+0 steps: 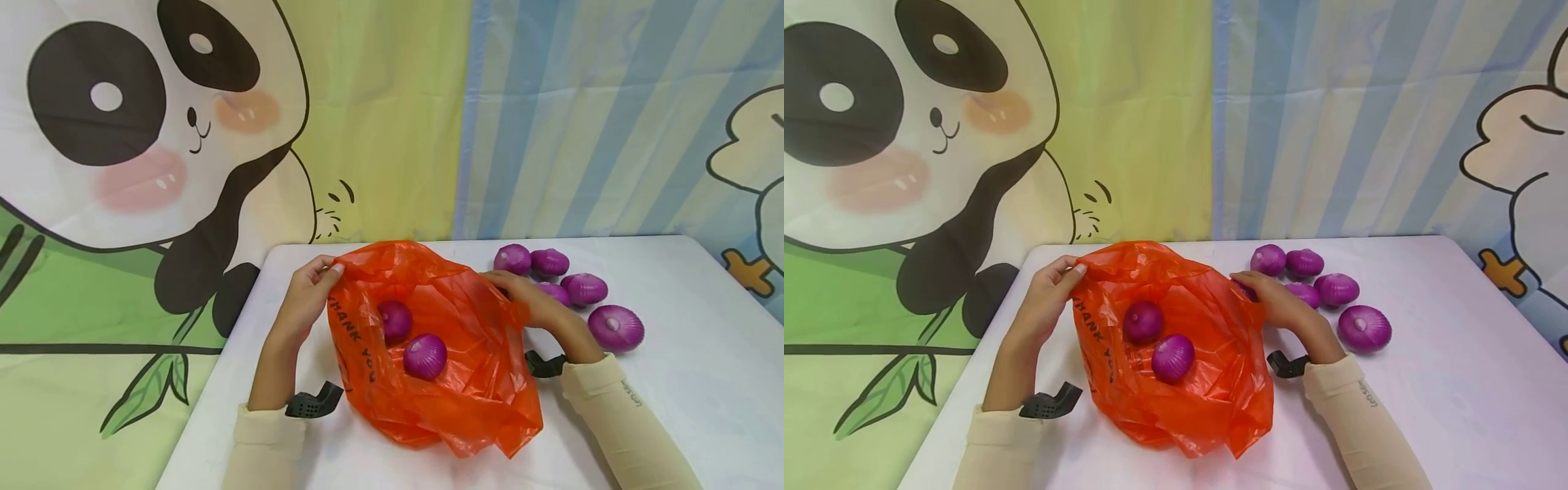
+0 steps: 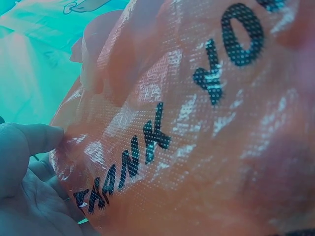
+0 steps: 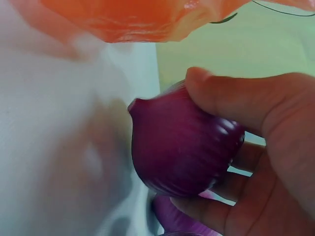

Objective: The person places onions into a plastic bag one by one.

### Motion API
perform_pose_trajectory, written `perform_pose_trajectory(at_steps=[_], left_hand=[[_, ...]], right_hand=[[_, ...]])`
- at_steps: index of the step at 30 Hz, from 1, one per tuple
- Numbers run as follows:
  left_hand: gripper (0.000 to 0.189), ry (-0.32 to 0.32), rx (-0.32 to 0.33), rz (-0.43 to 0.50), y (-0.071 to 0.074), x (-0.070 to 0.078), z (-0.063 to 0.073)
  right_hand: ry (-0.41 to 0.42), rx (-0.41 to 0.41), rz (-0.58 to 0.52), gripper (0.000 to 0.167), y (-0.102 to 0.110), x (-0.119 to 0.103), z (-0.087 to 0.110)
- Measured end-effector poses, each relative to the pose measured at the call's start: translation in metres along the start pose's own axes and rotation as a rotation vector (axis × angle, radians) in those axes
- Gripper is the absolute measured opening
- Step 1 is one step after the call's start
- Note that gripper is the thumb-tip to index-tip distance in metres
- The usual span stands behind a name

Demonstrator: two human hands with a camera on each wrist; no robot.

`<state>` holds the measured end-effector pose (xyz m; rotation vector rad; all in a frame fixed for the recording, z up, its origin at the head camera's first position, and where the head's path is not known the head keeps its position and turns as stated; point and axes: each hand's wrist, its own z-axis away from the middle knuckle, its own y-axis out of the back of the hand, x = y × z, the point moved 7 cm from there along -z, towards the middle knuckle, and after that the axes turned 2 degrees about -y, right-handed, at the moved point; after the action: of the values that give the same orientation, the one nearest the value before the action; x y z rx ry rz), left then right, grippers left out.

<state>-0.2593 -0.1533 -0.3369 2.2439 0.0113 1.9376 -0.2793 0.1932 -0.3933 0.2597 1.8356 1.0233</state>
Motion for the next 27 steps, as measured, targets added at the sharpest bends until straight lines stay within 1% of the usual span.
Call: perform_pose_trajectory(at_steps=[3, 5, 8, 11, 14, 22, 24, 27], left_hand=[[0.025, -0.001, 0.002, 0.004, 0.001, 0.001, 0.000], [0.025, -0.008, -0.001, 0.009, 0.001, 0.001, 0.001], [0.024, -0.022, -0.004, 0.016, 0.000, 0.001, 0.000], [0.023, -0.031, 0.001, 0.010, 0.001, 0.001, 0.000], [0.022, -0.026, 0.006, 0.003, 0.001, 0.000, -0.001], [0.023, -0.030, -0.004, 0.005, 0.000, 0.001, 0.000], [0.023, -0.026, -0.004, 0.006, 0.000, 0.001, 0.000], [0.024, -0.026, -0.008, 0.009, -0.001, 0.001, 0.000]], right_hand=[[0.024, 0.002, -0.046, 0.068, 0.002, -0.005, 0.001], [0.023, 0.002, -0.067, 0.072, 0.005, -0.008, 0.002], [0.001, 0.025, -0.054, 0.076, 0.010, -0.014, 0.004], [0.002, 0.059, 0.009, 0.073, 0.016, -0.018, 0.006], [-0.008, 0.080, 0.042, 0.069, 0.019, -0.020, 0.007], [-0.057, 0.104, 0.047, 0.066, 0.027, -0.028, 0.008], [-0.046, 0.117, 0.047, 0.063, 0.031, -0.033, 0.010], [-0.014, 0.139, 0.041, 0.064, 0.038, -0.043, 0.013]])
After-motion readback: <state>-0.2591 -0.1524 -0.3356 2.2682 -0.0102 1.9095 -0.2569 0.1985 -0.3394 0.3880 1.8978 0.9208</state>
